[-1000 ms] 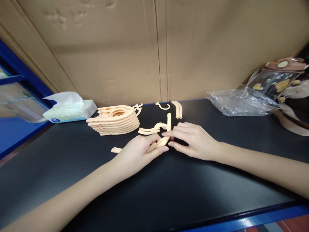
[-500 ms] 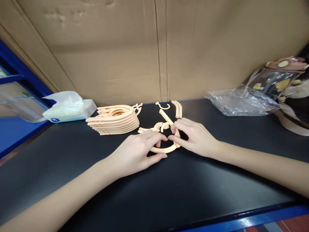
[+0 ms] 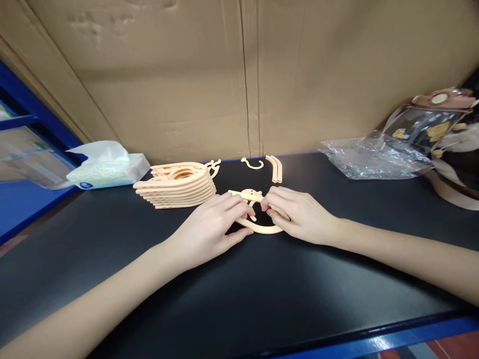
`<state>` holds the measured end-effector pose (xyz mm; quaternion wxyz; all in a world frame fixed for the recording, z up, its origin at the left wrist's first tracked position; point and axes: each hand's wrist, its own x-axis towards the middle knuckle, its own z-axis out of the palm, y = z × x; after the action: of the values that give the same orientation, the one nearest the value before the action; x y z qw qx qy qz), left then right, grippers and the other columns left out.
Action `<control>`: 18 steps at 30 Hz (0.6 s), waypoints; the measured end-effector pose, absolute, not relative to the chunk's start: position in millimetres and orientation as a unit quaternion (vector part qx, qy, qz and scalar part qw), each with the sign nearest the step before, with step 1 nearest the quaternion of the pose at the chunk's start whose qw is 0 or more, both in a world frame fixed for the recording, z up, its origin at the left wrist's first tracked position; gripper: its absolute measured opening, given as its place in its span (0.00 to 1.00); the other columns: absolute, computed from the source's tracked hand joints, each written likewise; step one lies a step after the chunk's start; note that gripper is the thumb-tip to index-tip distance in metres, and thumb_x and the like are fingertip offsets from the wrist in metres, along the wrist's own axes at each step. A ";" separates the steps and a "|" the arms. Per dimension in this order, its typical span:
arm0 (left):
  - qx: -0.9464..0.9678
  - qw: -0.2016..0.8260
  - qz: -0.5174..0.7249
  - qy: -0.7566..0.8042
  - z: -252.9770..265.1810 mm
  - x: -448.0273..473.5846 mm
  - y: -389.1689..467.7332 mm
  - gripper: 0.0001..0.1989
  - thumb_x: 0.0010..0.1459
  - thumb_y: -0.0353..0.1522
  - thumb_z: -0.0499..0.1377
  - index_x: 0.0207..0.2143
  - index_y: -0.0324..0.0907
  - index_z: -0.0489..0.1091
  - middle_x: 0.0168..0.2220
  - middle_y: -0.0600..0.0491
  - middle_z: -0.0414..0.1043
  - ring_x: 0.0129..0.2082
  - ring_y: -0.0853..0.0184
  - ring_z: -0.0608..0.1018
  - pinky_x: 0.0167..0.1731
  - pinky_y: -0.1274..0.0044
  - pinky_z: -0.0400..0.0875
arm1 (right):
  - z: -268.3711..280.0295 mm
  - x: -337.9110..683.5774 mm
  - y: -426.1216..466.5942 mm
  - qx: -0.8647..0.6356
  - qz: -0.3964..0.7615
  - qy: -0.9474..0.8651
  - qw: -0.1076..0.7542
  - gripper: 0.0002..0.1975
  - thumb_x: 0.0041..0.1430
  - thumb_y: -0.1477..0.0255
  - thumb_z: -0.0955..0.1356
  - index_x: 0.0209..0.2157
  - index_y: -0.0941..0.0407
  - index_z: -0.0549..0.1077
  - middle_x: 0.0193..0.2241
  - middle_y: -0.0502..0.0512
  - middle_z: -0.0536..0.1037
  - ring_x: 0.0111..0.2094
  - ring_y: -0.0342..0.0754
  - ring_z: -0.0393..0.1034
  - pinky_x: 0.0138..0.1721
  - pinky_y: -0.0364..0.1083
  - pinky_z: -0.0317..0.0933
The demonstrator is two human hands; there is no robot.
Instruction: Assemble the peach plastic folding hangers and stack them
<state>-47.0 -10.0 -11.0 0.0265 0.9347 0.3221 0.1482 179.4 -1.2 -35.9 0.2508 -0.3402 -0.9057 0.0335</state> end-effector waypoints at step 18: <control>0.931 0.016 0.166 0.326 -11.4 -48.9 -5.5 0.22 0.58 0.40 0.59 0.52 0.43 0.62 0.49 0.49 0.68 0.47 0.61 0.69 0.46 0.70 0.62 | -37.7 181.5 -0.8 -0.277 0.036 -0.932 0.229 0.08 0.65 0.75 0.57 0.40 0.56 0.66 0.37 0.54 0.70 0.36 0.44 0.65 0.35 0.44 0.60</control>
<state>-48.9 -5.5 -11.4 0.0161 0.9308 0.3255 0.1655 181.5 -0.8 -37.7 0.2289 -0.2775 -0.9324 0.0356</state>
